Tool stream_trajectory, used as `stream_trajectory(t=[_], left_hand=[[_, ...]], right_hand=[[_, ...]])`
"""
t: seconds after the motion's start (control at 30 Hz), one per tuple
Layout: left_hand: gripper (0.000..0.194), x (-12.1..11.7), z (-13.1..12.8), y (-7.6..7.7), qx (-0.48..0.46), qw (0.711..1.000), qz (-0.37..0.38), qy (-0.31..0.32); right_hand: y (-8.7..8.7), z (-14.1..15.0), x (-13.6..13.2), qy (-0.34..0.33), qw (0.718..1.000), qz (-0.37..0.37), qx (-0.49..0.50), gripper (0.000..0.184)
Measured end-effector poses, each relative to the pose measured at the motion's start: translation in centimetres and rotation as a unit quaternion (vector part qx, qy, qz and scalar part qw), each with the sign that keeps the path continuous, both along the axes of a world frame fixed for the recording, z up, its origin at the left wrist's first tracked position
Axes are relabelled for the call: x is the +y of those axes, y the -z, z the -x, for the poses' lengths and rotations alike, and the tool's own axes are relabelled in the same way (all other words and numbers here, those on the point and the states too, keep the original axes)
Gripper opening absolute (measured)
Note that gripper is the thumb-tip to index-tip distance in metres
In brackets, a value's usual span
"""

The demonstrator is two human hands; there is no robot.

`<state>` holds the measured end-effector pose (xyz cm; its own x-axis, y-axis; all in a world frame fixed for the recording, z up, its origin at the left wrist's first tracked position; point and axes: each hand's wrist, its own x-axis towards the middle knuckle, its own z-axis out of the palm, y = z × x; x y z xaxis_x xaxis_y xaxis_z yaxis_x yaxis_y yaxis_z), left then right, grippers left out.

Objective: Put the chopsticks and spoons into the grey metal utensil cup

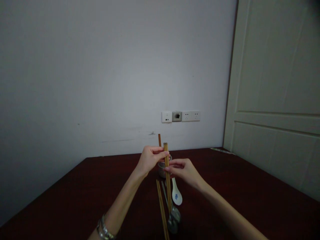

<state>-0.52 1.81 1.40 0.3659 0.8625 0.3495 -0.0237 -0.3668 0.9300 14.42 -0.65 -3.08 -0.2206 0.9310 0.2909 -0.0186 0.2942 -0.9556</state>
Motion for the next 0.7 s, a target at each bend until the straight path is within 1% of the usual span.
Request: stream_trajectory(t=[0.07, 0.13, 0.23, 0.33, 0.4, 0.47, 0.7], left_hand=[[0.027, 0.0, 0.1, 0.0, 0.002, 1.0, -0.005, -0.001], [0.026, -0.1, 0.1, -0.1, 0.002, 1.0, -0.008, 0.001], [0.026, -0.4, 0.1, -0.3, 0.004, 1.0, -0.007, 0.004], [0.026, -0.6, 0.1, -0.3, 0.013, 1.0, -0.015, 0.012], [0.026, -0.7, 0.1, -0.3, 0.017, 0.999, -0.022, 0.024], [0.027, -0.8, 0.1, -0.2, 0.021, 0.999, -0.029, 0.032], [0.026, -0.9, 0.1, -0.1, 0.029, 0.998, -0.033, 0.038]], right_hand=[[-0.8, -0.7, 0.1, 0.011, 1.0, -0.009, -0.013, 0.04], [-2.0, -1.4, 0.1, 0.044, 0.998, -0.034, -0.026, 0.039], [-4.2, -2.0, -0.1, 0.112, 0.985, -0.122, -0.054, 0.036], [-5.7, -1.6, -0.2, 0.154, 0.956, -0.228, -0.102, 0.032], [-6.0, -1.0, -0.2, 0.154, 0.939, -0.277, -0.131, 0.028], [-5.9, -0.5, -0.1, 0.141, 0.933, -0.298, -0.145, 0.025], [-5.5, 0.0, 0.1, 0.132, 0.944, -0.285, -0.1, 0.02]])
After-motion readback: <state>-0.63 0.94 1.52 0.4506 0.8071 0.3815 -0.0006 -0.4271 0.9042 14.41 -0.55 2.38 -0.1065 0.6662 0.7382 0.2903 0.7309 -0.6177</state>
